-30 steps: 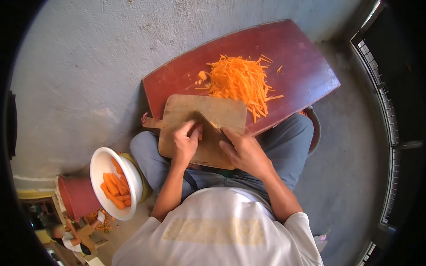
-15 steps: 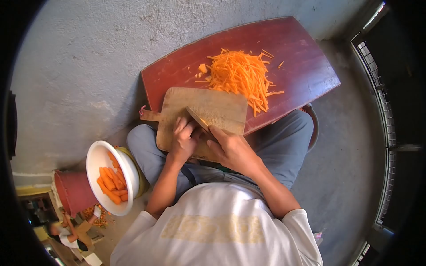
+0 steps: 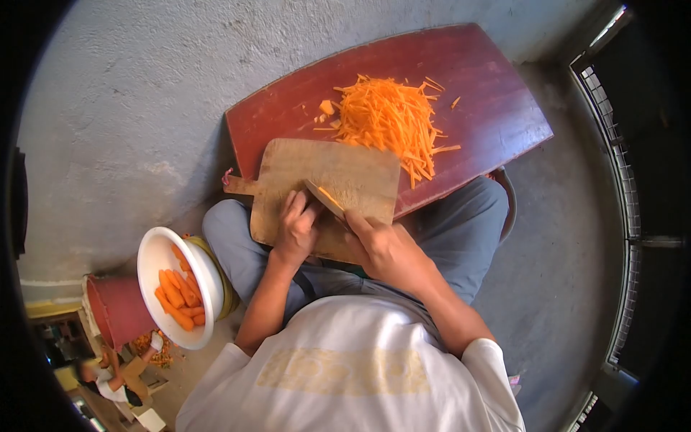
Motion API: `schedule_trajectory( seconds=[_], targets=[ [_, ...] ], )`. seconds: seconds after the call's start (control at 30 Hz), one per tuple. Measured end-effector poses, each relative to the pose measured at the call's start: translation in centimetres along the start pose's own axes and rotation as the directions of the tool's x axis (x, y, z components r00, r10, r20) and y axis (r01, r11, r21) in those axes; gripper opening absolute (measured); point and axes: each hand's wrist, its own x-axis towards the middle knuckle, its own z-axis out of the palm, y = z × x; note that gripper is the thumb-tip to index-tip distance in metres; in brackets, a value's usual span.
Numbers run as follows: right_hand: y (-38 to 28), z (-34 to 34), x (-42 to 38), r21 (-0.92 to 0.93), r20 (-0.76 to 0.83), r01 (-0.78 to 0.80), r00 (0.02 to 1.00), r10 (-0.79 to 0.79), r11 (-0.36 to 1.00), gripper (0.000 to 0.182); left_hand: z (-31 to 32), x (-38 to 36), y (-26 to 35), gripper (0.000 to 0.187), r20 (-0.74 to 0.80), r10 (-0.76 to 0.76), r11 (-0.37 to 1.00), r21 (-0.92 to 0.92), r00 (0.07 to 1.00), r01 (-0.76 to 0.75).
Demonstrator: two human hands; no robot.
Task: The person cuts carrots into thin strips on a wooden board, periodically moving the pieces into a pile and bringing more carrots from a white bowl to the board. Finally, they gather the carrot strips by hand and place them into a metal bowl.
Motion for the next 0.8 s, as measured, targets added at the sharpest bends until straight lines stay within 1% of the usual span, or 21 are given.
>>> schedule_trajectory(
  seconds=[0.07,0.1,0.2,0.3,0.4,0.5,0.6,0.7,0.8],
  targets=[
    [1.9,0.9,1.9,-0.01,0.004,0.065,0.998,-0.065,0.998,0.029,0.0,0.0,0.2,0.052,0.025,-0.031,1.0,0.005,0.999,0.031],
    [1.7,1.1,2.4,-0.042,-0.037,0.1,0.994,-0.102,0.994,0.029,-0.2,-0.1,0.2,0.053,0.039,-0.044,0.999,0.008,0.998,0.044],
    [-0.5,0.0,0.4,-0.051,0.01,0.028,1.0,-0.027,0.998,0.029,0.0,0.1,0.0,0.053,-0.024,-0.016,0.999,-0.039,1.0,0.015],
    [-0.6,0.1,-0.2,-0.048,0.019,-0.042,0.999,0.043,0.998,0.029,-0.4,0.3,0.7,0.052,-0.02,-0.016,0.997,-0.07,1.0,0.014],
    [0.8,1.0,2.1,-0.004,0.061,0.002,0.998,-0.002,1.0,0.041,-0.2,0.2,0.5,0.051,0.002,-0.052,0.992,-0.116,0.999,0.052],
    [-0.7,-0.2,1.3,-0.002,0.059,-0.034,0.998,0.034,0.999,0.04,0.4,0.1,0.3,0.051,-0.069,-0.046,0.994,-0.103,0.997,0.038],
    [-0.5,0.5,0.9,-0.008,0.026,-0.053,0.998,0.053,0.999,0.038,0.2,0.2,0.4,0.051,-0.094,-0.016,0.995,-0.1,0.995,0.006],
    [0.7,1.6,2.7,-0.04,0.037,0.032,0.999,-0.031,0.999,0.038,0.1,0.3,0.7,0.05,-0.055,-0.054,0.994,-0.096,0.997,0.049],
    [-0.7,0.1,1.4,-0.033,0.079,-0.041,0.996,0.043,0.999,0.037,-0.2,0.5,0.6,0.051,-0.057,-0.011,1.0,-0.022,0.998,0.01]
  ],
)
